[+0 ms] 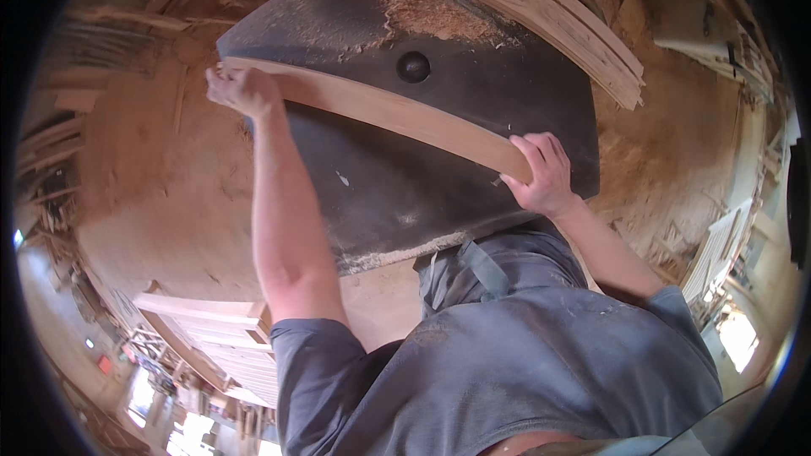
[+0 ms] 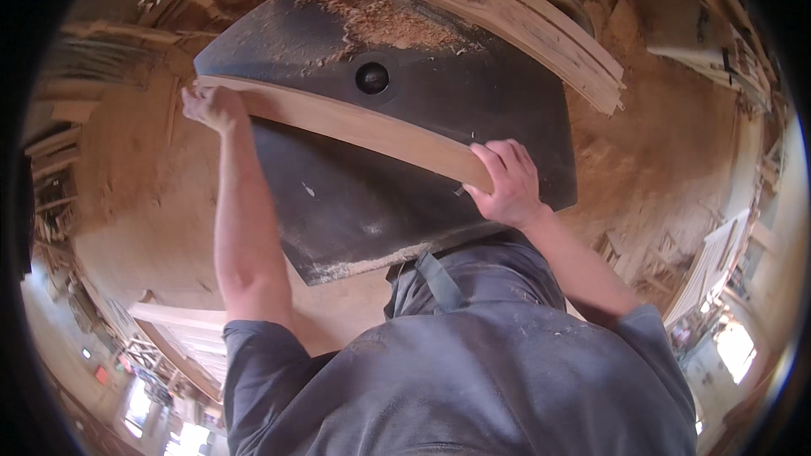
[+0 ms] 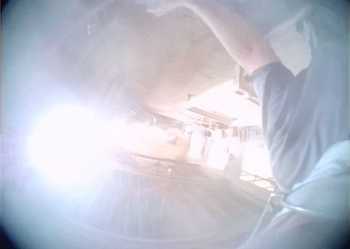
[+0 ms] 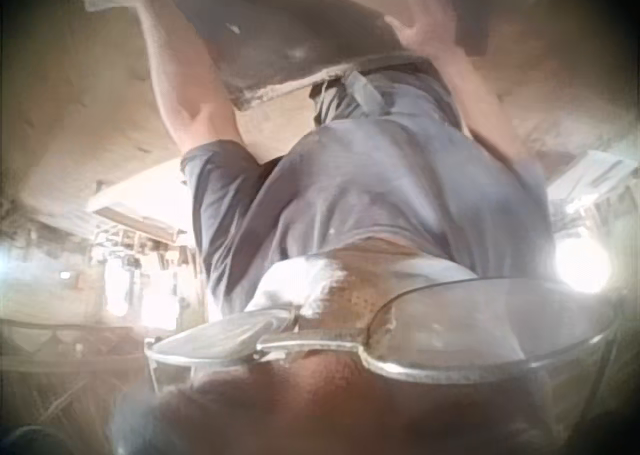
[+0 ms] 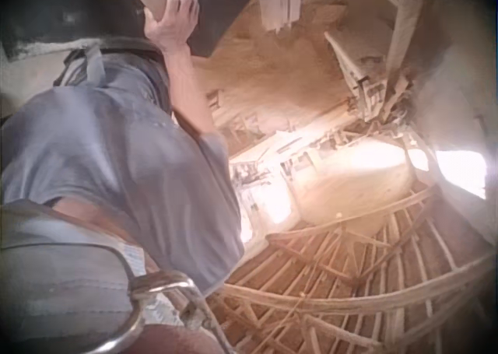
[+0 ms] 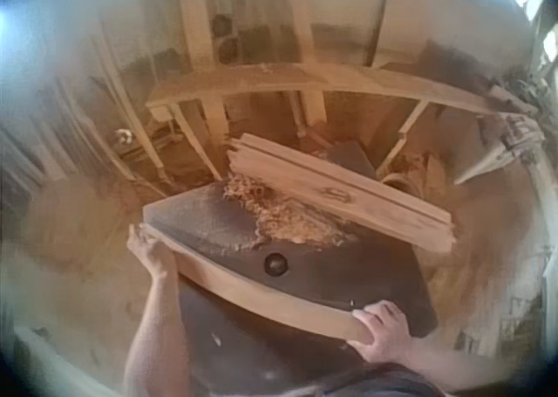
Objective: The person shapes the edges of wood pieces by feeding them into a router table and then places them on a stack.
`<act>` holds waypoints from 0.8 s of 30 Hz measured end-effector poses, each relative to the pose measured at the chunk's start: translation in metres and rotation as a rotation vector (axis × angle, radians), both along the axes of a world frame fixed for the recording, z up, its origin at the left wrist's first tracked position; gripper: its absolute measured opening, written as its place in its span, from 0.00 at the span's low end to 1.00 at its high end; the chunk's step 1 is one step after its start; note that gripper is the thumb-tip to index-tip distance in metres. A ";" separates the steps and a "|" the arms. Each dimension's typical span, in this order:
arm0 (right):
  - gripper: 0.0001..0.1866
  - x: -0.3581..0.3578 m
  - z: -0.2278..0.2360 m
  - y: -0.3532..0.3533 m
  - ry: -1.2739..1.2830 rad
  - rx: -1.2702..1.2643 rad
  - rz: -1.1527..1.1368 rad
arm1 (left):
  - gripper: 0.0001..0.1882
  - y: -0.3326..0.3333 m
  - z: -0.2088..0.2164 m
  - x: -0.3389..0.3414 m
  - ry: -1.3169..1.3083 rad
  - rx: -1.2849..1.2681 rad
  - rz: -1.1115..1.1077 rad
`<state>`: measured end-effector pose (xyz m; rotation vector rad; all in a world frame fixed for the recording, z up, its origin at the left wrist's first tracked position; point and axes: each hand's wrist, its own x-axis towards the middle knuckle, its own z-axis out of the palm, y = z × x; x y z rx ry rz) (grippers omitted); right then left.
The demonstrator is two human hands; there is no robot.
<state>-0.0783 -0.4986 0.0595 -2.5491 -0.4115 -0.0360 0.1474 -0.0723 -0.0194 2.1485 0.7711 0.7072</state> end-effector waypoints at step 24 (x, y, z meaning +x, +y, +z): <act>0.38 -0.093 -0.001 -0.166 0.170 -0.009 -0.160 | 0.30 -0.198 0.019 -0.068 0.042 -0.126 -0.025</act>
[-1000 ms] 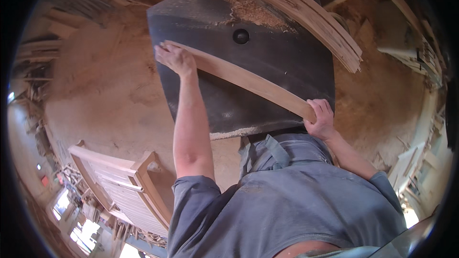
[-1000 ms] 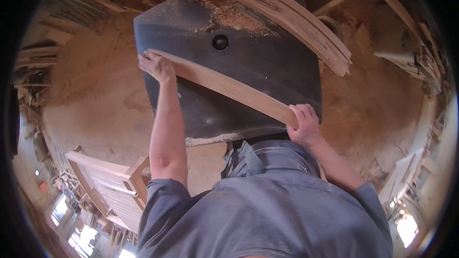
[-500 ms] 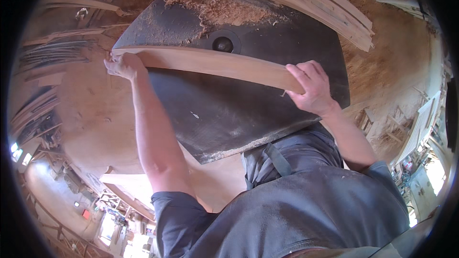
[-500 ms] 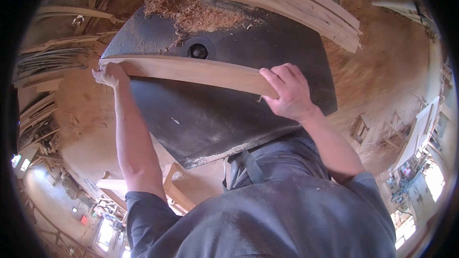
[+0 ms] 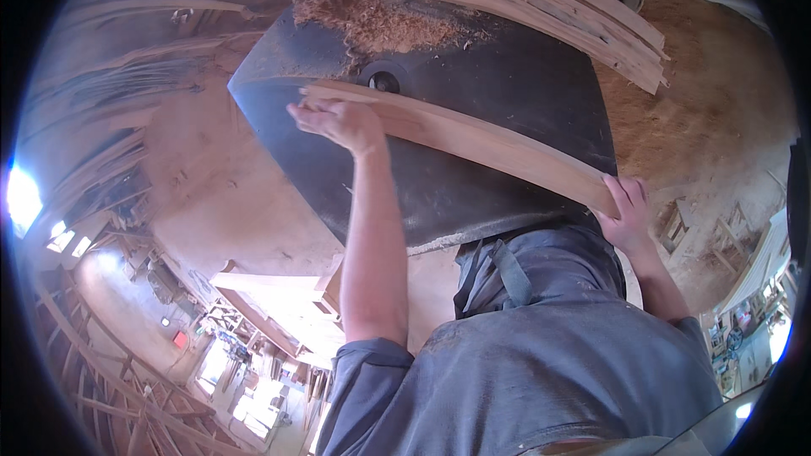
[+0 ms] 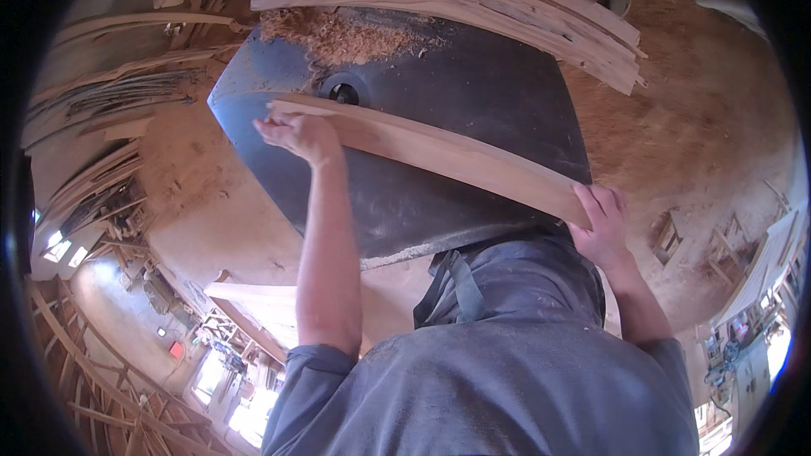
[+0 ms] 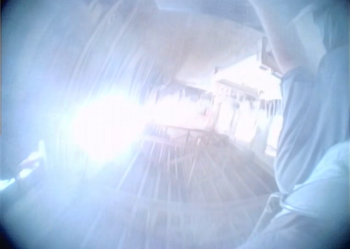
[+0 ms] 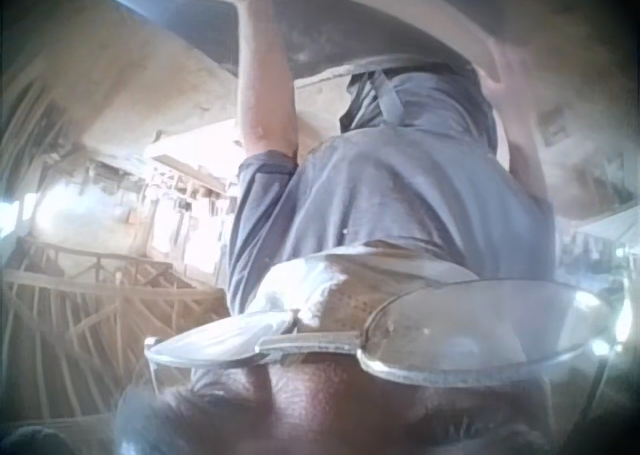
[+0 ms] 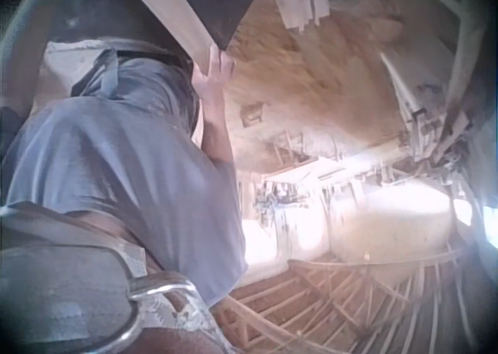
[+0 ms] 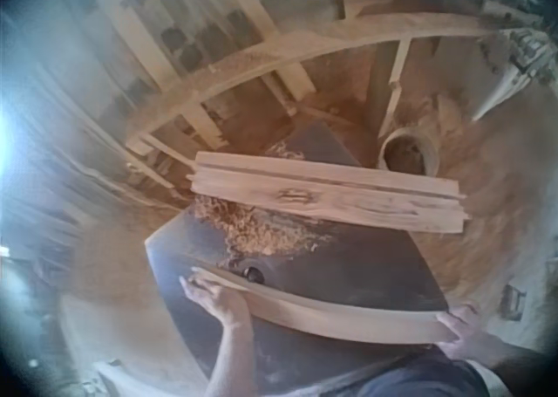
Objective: The person shapes the edges of wood pieces by feeding them into a router table and then places them on a stack.
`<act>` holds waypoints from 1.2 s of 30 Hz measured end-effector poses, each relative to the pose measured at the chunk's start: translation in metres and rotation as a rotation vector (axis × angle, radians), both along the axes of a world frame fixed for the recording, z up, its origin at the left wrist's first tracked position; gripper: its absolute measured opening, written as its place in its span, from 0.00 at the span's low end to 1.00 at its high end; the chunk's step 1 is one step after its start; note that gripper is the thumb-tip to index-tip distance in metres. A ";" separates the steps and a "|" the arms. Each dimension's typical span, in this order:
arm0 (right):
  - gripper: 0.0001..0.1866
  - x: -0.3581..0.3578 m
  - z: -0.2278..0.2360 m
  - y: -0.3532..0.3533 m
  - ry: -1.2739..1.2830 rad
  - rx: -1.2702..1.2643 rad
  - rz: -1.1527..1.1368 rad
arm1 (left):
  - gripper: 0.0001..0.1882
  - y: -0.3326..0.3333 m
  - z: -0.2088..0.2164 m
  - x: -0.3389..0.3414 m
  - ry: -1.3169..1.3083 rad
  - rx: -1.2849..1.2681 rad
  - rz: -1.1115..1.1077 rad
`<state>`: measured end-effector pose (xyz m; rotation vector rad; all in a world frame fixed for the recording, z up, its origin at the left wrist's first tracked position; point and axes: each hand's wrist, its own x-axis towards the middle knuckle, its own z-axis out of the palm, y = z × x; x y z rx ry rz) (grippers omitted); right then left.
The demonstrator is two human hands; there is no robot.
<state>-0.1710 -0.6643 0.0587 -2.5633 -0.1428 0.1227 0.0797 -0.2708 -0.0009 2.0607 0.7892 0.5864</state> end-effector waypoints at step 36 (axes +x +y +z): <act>0.38 0.057 -0.011 0.036 -0.173 0.106 0.029 | 0.31 0.060 -0.008 0.033 -0.055 -0.021 0.054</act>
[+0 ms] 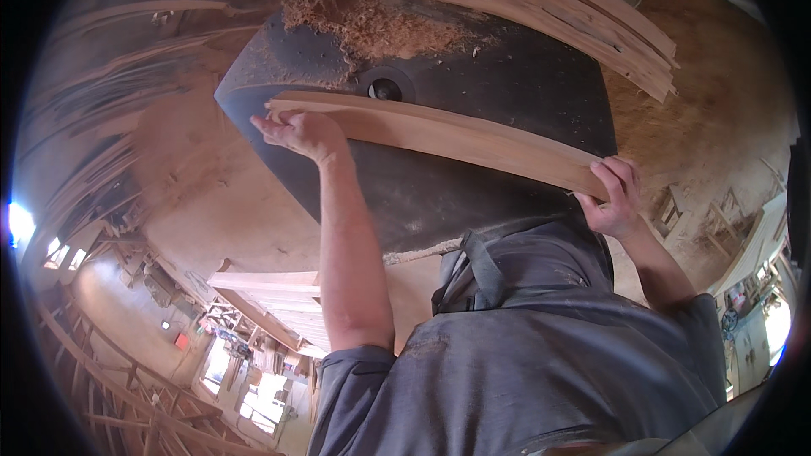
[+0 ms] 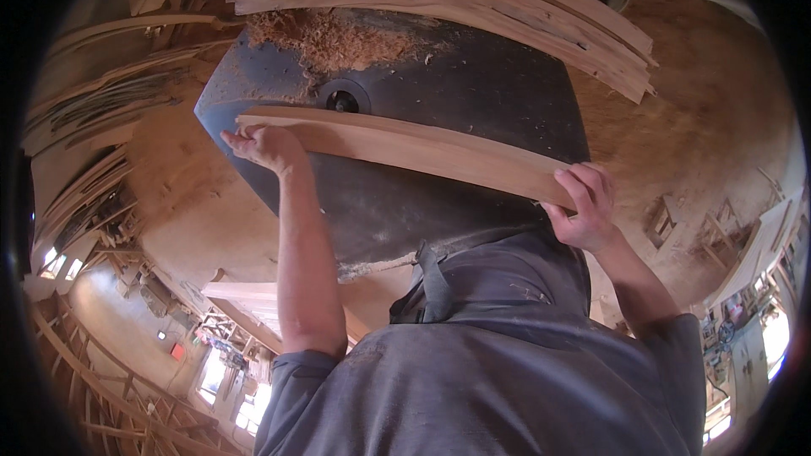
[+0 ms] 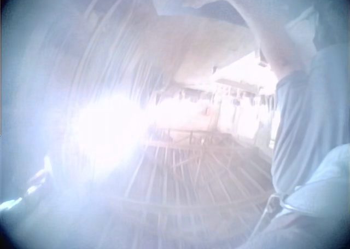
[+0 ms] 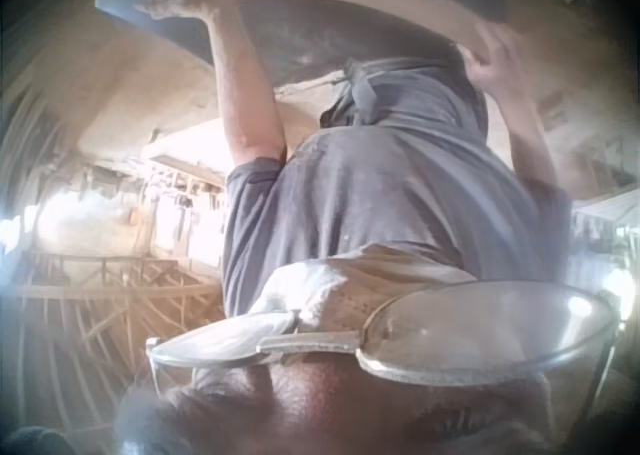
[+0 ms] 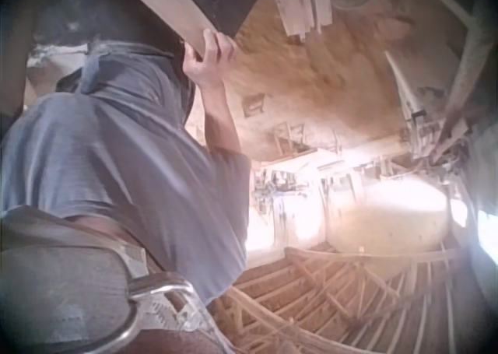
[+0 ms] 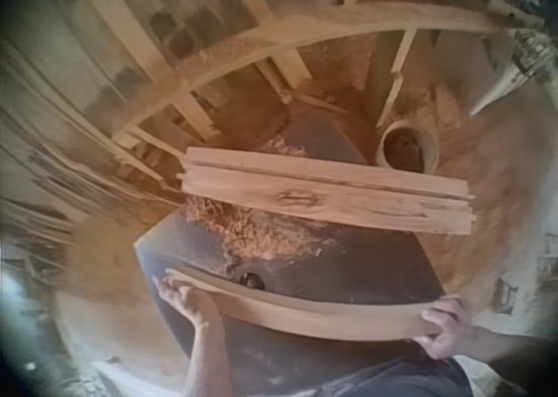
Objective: The person shapes the edges of wood pieces by feeding them into a router table and then places them on a stack.
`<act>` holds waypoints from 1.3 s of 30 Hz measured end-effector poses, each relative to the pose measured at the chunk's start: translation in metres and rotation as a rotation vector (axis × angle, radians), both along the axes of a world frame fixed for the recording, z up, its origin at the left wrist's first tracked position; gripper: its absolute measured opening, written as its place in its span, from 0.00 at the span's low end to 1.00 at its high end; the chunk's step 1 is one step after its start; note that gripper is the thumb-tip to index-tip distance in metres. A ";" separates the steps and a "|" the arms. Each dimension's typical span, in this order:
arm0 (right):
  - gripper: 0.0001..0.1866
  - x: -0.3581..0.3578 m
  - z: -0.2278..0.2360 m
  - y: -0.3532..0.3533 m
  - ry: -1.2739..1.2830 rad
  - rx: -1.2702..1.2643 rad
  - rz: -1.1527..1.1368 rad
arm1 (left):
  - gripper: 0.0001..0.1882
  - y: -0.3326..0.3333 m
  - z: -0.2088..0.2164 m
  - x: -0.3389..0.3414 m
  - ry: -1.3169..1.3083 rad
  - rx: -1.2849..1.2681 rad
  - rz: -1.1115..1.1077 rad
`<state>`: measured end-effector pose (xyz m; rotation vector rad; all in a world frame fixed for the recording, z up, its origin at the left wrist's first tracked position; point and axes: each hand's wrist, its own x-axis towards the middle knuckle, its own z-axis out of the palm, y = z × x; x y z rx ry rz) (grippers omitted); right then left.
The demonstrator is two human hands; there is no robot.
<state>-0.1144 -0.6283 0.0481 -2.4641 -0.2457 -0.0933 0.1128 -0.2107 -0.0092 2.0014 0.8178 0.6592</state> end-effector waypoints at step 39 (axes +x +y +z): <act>0.27 0.090 0.010 0.173 -0.051 -0.126 0.140 | 0.41 0.244 0.012 -0.013 -0.017 -0.170 0.046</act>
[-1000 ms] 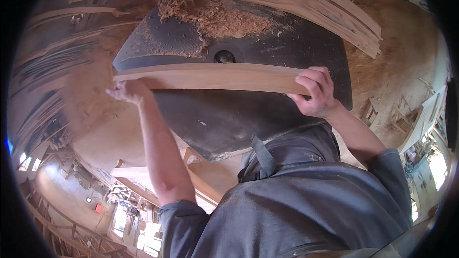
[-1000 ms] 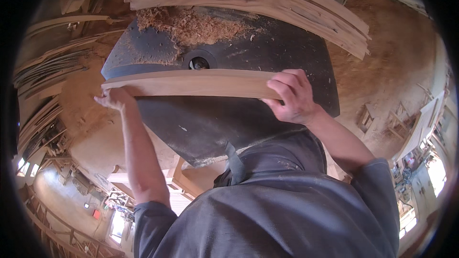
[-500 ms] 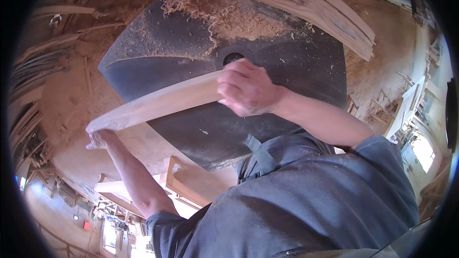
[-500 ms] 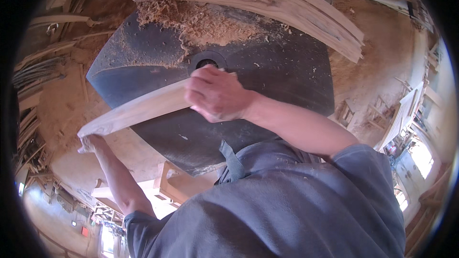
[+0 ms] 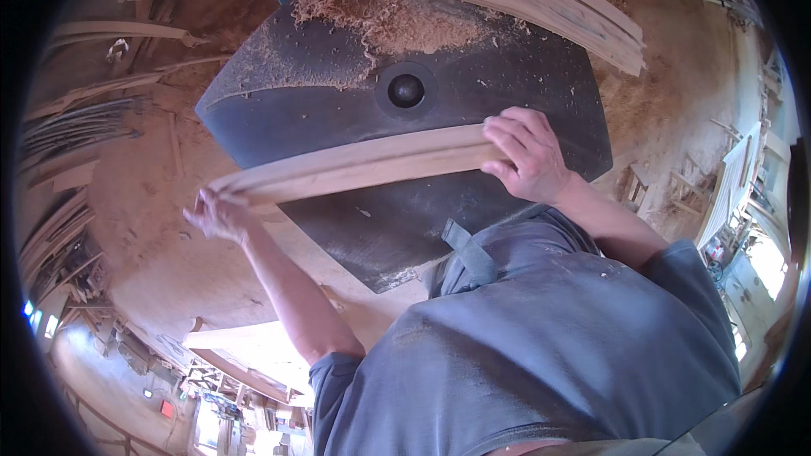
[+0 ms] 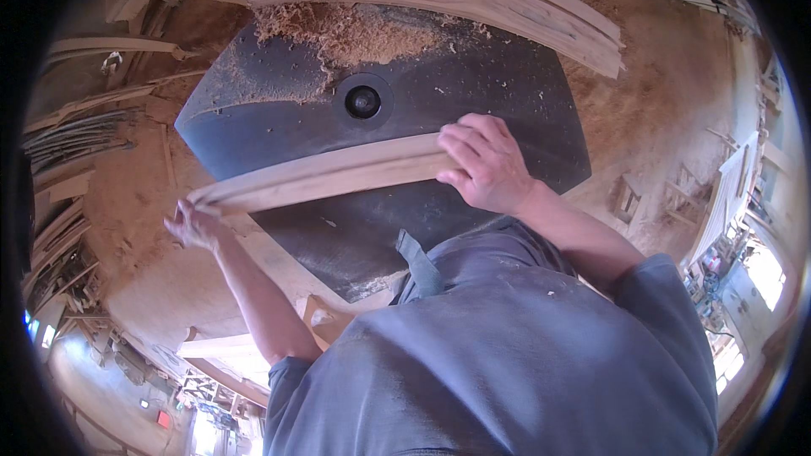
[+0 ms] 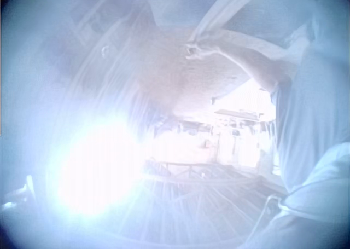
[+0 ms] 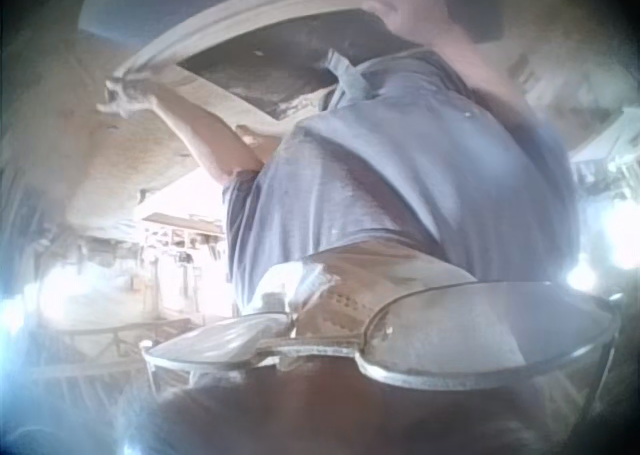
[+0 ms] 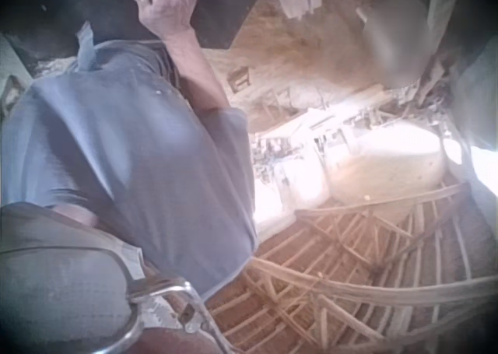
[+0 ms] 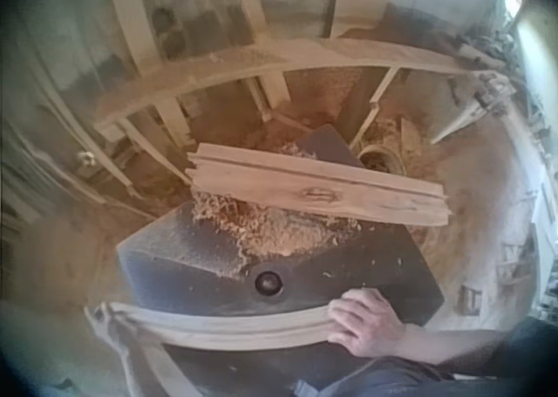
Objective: The person shapes the edges of wood pieces by feeding them into a router table and then places them on a stack.
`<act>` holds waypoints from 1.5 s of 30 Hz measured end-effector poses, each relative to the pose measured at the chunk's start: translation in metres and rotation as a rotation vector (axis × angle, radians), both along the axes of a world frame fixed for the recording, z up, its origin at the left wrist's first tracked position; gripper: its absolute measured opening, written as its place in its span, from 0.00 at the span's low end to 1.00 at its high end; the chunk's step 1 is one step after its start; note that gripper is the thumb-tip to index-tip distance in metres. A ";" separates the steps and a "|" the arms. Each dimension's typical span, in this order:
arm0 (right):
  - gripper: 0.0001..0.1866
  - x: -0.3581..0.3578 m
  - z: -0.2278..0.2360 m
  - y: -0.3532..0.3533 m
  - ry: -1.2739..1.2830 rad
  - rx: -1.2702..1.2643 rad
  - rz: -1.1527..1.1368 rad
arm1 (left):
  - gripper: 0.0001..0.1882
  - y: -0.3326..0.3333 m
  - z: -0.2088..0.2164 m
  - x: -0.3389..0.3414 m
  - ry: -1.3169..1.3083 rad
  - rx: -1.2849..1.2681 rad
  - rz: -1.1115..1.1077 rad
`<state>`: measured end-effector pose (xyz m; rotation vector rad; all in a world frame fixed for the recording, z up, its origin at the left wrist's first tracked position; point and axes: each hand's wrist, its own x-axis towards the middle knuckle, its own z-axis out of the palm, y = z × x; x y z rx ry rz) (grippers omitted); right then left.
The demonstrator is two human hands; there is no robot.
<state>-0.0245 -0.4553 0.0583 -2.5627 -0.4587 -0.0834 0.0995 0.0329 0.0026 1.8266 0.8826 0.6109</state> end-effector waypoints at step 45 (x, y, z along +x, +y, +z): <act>0.29 -0.226 -0.012 -0.253 0.101 -0.016 -0.397 | 0.35 -0.350 -0.007 -0.064 0.213 0.631 -0.339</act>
